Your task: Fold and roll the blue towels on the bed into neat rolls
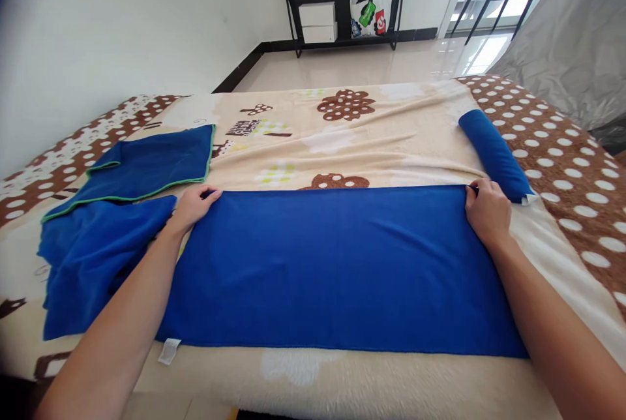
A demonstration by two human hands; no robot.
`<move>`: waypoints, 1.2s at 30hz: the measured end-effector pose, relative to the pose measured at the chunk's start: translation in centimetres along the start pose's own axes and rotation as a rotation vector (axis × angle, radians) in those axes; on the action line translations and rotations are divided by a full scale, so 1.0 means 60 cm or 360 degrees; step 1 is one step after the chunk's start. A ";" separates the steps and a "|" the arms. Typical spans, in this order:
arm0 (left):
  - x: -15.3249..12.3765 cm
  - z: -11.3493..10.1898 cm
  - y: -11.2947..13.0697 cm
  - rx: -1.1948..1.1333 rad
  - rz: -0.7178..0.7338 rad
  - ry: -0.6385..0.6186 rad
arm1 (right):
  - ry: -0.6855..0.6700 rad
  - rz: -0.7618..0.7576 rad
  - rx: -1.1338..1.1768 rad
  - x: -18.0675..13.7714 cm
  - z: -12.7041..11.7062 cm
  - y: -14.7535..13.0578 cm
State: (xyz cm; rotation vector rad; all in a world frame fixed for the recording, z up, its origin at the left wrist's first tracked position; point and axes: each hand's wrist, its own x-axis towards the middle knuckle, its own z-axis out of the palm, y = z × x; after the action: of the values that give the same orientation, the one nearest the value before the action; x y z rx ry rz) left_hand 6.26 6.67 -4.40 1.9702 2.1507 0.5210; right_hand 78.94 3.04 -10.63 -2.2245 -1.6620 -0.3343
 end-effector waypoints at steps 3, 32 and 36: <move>-0.004 0.010 0.012 0.0124 -0.0013 0.0170 | 0.0000 0.0010 -0.0014 0.011 -0.007 0.001; -0.166 0.217 0.451 0.0216 0.0907 -0.0091 | -0.0400 -0.1116 0.0620 -0.133 -0.044 -0.409; -0.151 0.185 0.382 0.0275 0.0800 -0.0146 | -0.0468 -0.1122 0.0607 -0.115 -0.036 -0.335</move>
State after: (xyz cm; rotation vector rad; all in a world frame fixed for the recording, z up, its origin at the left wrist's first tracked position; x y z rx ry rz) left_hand 32.46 0.61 -7.06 2.5876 1.6871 0.3080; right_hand 57.77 1.28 -8.70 -1.4099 -2.3971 0.1533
